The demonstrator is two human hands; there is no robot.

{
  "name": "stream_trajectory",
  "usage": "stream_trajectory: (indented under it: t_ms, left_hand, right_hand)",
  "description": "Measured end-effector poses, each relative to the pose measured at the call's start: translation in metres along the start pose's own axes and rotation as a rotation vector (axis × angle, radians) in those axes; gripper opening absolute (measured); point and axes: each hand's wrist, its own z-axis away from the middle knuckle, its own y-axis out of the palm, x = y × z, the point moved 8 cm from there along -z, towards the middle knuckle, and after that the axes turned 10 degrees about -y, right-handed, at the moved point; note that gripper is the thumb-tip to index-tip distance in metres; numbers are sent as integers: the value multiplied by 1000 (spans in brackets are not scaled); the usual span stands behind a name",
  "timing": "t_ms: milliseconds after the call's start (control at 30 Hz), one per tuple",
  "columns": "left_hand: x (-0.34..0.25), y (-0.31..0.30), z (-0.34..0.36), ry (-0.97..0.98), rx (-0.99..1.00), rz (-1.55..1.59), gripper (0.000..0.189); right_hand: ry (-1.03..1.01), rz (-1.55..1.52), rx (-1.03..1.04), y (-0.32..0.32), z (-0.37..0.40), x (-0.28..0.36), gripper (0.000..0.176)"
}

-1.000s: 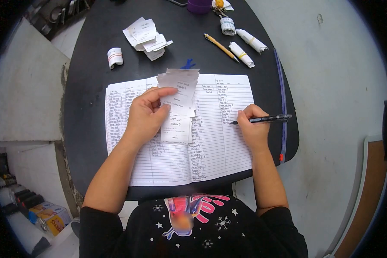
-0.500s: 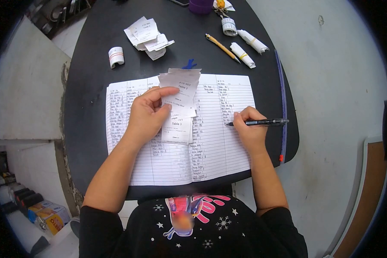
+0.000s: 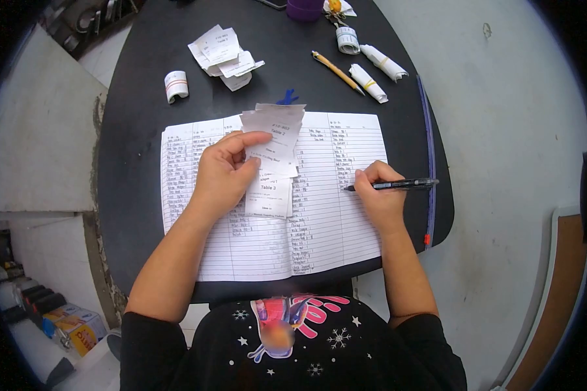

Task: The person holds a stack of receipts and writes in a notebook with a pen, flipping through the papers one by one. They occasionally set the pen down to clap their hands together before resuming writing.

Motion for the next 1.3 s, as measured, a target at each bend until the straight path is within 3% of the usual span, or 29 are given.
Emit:
stream_trajectory:
  t_ms: [533, 733, 933, 1133, 1300]
  left_hand:
    - [-2, 1, 1, -6, 16, 39, 36]
    - [3, -2, 1, -31, -11, -111, 37]
    - [3, 2, -1, 7, 52, 115, 36]
    - [-1, 2, 1, 34, 59, 123, 35]
    - [3, -2, -1, 37, -1, 0, 36]
  right_hand:
    - [-12, -11, -12, -1, 0, 1, 27]
    - [3, 26, -24, -1, 3, 1, 29]
    - [46, 19, -28, -3, 1, 1, 29]
    - [32, 20, -17, -3, 3, 2, 28]
    - [-1, 11, 22, -2, 4, -5, 28]
